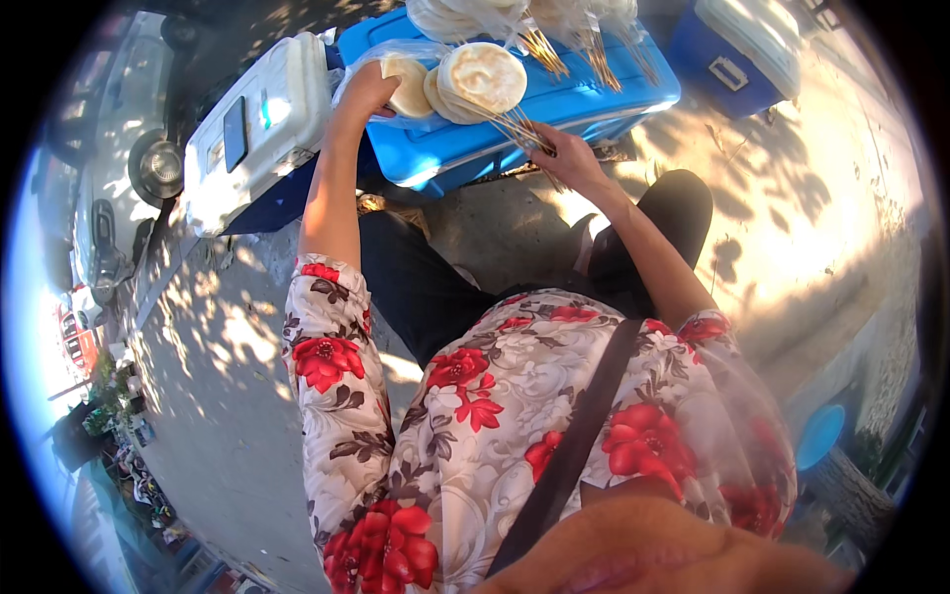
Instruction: The person repeatedly picks up round flatbreads and inserts wooden skewers into them. They then place the assembled items into a plastic bag on a blue cooler. The process is repeated multiple times.
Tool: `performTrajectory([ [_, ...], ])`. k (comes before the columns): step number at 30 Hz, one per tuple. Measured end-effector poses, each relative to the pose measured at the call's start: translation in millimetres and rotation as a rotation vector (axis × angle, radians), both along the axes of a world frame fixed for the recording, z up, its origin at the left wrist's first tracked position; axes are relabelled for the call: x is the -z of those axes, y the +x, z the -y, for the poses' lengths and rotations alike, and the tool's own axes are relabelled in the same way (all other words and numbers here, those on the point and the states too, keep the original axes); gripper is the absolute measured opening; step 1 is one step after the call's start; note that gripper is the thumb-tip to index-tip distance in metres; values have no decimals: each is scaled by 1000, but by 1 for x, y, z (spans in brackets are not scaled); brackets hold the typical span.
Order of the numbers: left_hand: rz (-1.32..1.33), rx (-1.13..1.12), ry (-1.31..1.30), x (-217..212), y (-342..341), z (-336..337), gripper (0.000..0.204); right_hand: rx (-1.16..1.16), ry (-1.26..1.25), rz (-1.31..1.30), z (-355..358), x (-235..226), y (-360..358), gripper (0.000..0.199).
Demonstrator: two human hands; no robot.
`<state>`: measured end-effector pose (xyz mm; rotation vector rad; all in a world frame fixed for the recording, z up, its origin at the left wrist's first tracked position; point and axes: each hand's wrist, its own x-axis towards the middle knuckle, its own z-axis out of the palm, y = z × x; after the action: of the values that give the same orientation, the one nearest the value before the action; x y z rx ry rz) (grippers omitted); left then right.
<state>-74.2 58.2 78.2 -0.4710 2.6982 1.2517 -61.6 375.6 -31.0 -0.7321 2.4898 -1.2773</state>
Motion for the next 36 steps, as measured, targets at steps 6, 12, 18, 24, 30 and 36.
performTrajectory([
  [6,-289,-128,-370,46,-19,51,36,-44,-42,-16,7,5,-4,50],
  [12,-201,-614,622,56,-33,31,31,-2,-65,27,7,-6,-2,48],
  [18,-152,-638,763,42,-10,36,14,6,-52,86,14,-22,5,46],
  [24,174,-312,854,29,30,46,16,-14,-125,122,15,-5,-4,47],
  [30,-117,-258,1086,36,97,11,46,140,-107,-122,-21,-24,-1,36],
  [36,-544,-387,1171,19,112,-47,43,-153,-575,579,-21,-94,62,17],
])
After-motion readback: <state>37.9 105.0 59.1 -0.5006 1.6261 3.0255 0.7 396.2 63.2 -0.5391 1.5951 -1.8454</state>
